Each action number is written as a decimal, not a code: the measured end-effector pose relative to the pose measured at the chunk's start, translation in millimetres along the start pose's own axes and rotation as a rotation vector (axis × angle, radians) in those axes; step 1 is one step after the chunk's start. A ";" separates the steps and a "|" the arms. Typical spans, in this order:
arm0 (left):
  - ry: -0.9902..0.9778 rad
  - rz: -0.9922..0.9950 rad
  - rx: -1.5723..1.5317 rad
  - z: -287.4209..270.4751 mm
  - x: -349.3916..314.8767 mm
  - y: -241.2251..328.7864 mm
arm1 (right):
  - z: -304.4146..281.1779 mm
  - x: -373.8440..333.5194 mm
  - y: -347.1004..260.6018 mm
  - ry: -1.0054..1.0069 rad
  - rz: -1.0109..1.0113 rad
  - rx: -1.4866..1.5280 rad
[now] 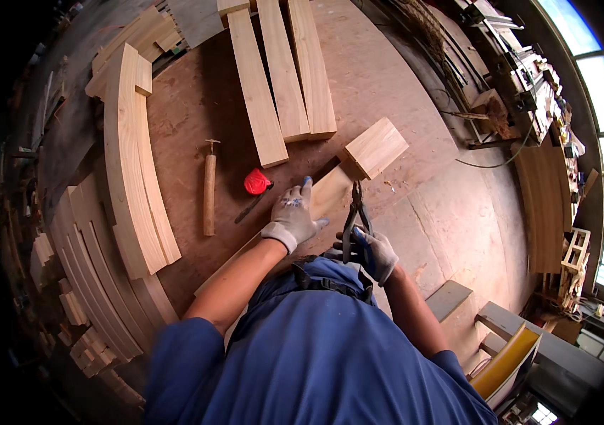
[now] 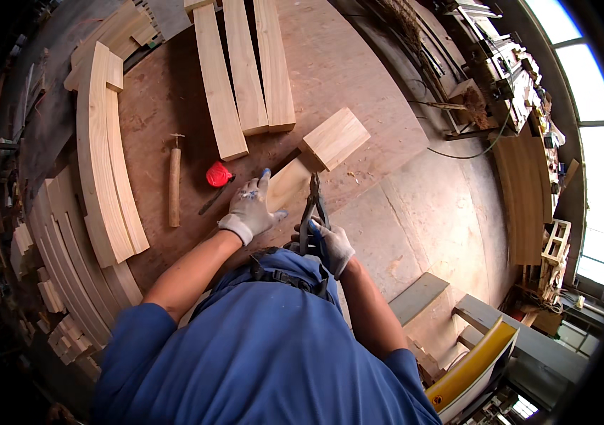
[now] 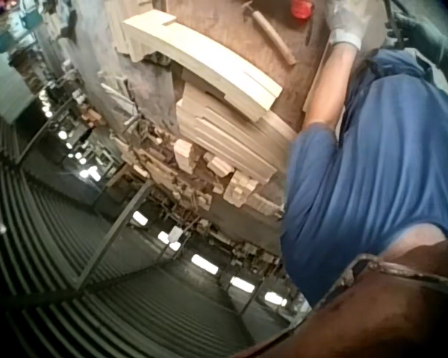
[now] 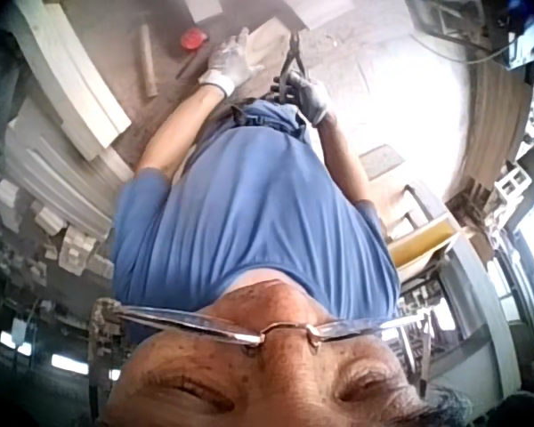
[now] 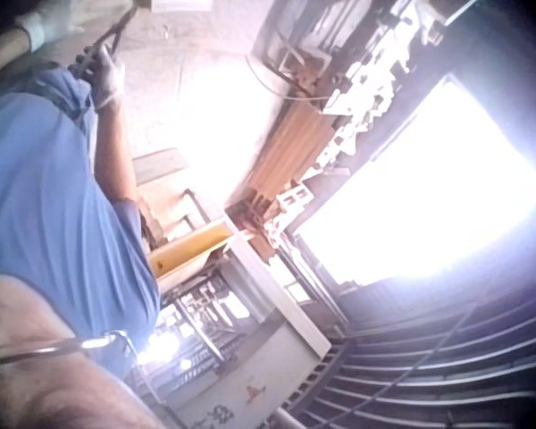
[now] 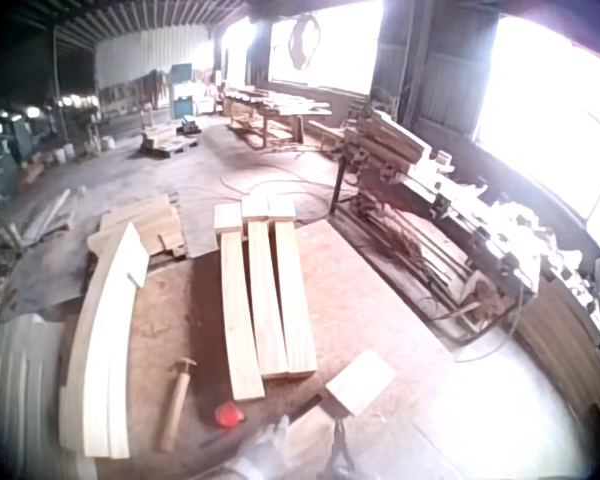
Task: The person assembles wooden pallets by hammering nails into wooden planks and using pliers to remove nails. They repeatedly position planks, drive nails, and adjust components on a workbench in a workshop.
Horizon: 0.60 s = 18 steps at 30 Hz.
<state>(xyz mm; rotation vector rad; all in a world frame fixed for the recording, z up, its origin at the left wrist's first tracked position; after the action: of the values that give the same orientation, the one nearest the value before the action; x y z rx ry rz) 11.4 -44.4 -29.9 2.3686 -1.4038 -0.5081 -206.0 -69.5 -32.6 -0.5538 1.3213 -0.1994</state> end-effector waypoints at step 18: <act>0.061 0.035 0.054 26.4 7.7 -7.8 | 46.7 41.4 22.1 0.093 0.137 0.356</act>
<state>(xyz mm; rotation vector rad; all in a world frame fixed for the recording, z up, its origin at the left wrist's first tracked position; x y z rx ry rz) 8.4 -50.4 -57.7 2.3757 -1.4464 -0.3904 -154.8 -56.3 -72.5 -0.1537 1.3693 -0.3420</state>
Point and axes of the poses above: each hand's wrist, its own x-axis towards the middle knuckle, its own z-axis out of the palm, y = z × x, the point moved 10 cm from there along x, towards the middle knuckle, and after that the axes turned 15 degrees about y, right-handed, at the moved point
